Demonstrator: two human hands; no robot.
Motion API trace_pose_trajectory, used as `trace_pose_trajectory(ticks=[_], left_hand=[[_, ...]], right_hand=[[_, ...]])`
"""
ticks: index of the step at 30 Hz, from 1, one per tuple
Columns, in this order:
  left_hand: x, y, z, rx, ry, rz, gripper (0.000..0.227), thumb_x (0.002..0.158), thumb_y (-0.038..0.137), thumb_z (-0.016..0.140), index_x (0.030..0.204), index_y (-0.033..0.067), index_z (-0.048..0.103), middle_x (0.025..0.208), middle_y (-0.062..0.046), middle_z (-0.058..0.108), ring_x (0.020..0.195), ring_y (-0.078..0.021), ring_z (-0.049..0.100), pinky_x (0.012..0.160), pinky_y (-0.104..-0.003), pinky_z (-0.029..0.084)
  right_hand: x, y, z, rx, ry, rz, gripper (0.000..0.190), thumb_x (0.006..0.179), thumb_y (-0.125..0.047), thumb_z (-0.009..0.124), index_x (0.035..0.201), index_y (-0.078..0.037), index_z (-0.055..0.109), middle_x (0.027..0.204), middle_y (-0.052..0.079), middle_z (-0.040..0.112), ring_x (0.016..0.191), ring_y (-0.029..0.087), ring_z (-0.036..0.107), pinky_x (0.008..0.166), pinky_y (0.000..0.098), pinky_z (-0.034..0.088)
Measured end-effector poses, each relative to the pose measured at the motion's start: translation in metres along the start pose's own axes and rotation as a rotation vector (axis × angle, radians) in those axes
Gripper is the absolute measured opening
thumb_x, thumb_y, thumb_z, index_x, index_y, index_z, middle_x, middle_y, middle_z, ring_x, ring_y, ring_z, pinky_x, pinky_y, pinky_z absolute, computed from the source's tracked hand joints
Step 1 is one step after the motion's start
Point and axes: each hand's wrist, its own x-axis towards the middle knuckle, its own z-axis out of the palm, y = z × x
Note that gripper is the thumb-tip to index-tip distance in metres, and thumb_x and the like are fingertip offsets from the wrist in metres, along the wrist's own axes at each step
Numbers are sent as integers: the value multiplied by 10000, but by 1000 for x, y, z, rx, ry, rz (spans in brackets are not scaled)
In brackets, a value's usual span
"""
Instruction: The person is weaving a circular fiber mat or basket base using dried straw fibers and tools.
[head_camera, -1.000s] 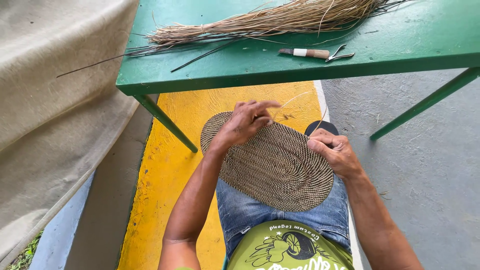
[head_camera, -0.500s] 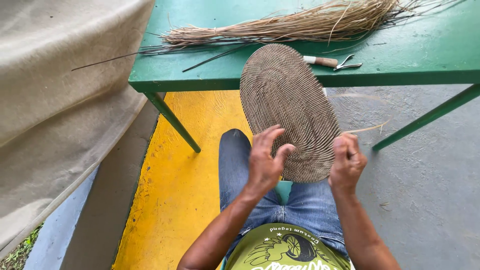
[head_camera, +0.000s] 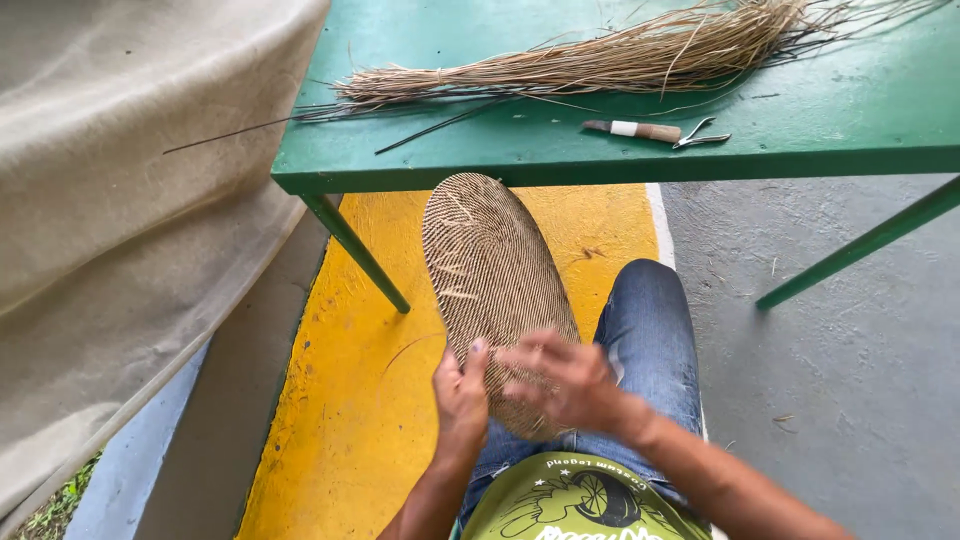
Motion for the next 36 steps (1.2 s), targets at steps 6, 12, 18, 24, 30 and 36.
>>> trace_pose_trajectory(ticks=[6,12,18,24,30,36], left_hand=[[-12,33,-26,89,-119,55,389,1019,311,610,1206,-26,663,950,-48,709,815,-111,626,706,-275,541],[3,38,-9,264,-312,31,455,1003,315,553,1339,16,624,1089,-87,780,897,-118,726,758,-281,605],[9,65,15,387,-410,14,440,1035,274,531,1390,29,617,1056,-119,803,806,-141,695,722,-296,577],[18,62,14,427,-442,8,416,1043,258,510,1374,32,621,1025,-111,804,819,-148,715,738,-320,588],[36,78,29,546,-452,138,397,1042,264,507,1346,48,644,1000,-133,781,821,-186,728,746,-353,584],[39,69,50,734,-448,326,393,1042,269,519,1352,63,644,896,-137,714,759,-227,684,701,-390,556]], right_hand=[[91,160,-69,-378,22,251,226,1109,-323,581,1149,-121,674,992,92,731,779,227,724,645,384,588],[155,290,-68,-593,-268,418,491,1082,-592,512,1179,-143,685,1048,94,706,924,275,669,847,483,544],[154,348,-53,-541,-316,324,590,1072,-633,493,1316,-121,656,1204,141,669,1144,311,562,1009,490,446],[134,335,-84,-399,-253,315,483,1131,-516,473,1375,-137,644,1302,121,649,1245,291,518,1096,477,397],[98,296,-85,-694,-341,264,324,1046,-377,644,1270,-155,718,1204,79,669,1116,249,533,997,420,458],[83,301,-77,-724,-226,249,272,1034,-266,672,1277,-156,721,1154,45,662,1046,227,539,954,393,460]])
